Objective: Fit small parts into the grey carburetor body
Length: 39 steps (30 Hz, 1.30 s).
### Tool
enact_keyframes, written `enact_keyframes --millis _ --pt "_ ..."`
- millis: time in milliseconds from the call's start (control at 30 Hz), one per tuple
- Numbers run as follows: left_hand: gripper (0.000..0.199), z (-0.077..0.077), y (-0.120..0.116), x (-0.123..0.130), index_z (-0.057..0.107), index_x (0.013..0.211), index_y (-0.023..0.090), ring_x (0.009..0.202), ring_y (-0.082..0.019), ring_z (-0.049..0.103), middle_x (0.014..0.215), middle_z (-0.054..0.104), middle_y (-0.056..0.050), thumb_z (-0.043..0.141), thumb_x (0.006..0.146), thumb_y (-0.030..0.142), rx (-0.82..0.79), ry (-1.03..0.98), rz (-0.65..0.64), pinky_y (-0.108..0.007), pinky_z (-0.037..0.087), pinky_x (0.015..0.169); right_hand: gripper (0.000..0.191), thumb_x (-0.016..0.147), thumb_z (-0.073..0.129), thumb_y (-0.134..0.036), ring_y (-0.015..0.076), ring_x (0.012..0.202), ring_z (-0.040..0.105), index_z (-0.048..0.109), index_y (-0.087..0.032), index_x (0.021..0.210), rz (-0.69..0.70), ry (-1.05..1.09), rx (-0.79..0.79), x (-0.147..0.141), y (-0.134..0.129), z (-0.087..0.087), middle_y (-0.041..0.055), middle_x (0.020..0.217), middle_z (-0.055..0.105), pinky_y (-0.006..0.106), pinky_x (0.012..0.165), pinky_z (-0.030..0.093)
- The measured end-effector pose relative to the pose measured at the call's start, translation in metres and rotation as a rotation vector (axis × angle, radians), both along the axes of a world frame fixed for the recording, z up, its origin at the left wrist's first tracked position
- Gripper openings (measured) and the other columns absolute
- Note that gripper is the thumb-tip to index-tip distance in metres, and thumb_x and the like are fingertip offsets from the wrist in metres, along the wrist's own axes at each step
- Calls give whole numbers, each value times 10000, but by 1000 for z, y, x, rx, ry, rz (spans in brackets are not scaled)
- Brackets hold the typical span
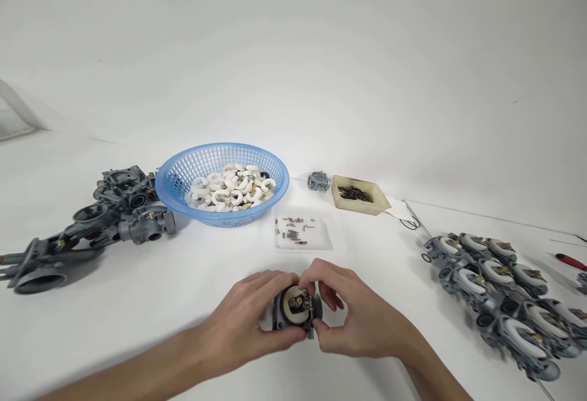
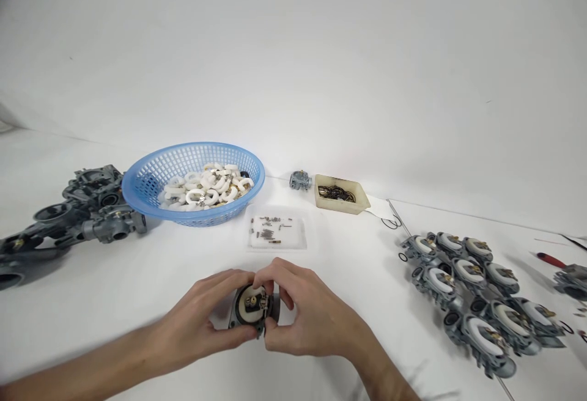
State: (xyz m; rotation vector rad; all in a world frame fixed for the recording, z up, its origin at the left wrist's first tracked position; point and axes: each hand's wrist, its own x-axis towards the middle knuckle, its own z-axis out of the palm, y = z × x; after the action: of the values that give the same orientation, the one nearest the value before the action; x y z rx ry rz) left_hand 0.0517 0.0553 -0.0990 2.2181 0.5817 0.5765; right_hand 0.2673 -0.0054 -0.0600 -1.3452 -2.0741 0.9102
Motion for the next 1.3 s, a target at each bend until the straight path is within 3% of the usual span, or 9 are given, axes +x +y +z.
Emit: enact_keyframes --millis 467,800,967,1300 --pt "392 -3 1 0 547 1165 269 970 -224 630 1091 672 -5 739 829 326 15 1 9 -302 497 850 497 635 611 1 100 665 406 532 -269 1045 -6 -29 29 -1 0 -1 -59 904 528 229 603 374" --pt "444 -3 1 -2 534 1218 291 1004 -222 634 1125 670 6 739 825 312 23 -6 1 -307 502 882 599 619 617 -20 112 677 423 501 -288 1143 -14 -56 -17 -2 -2 0 -52 933 533 244 619 390" --pt "498 -5 0 -2 493 1292 322 1047 -223 628 1182 663 15 725 852 336 18 -21 6 -318 497 913 512 719 601 -41 112 667 413 505 -296 1152 -56 -71 17 -3 -1 3 -49 916 526 252 631 387" --pt "456 -3 1 -1 521 1236 320 985 -207 626 1101 671 35 728 831 299 3 -9 -2 -303 490 865 511 684 611 -3 108 674 418 519 -282 1102 -20 -45 -1 -3 -1 3 -51 925 536 241 632 400"
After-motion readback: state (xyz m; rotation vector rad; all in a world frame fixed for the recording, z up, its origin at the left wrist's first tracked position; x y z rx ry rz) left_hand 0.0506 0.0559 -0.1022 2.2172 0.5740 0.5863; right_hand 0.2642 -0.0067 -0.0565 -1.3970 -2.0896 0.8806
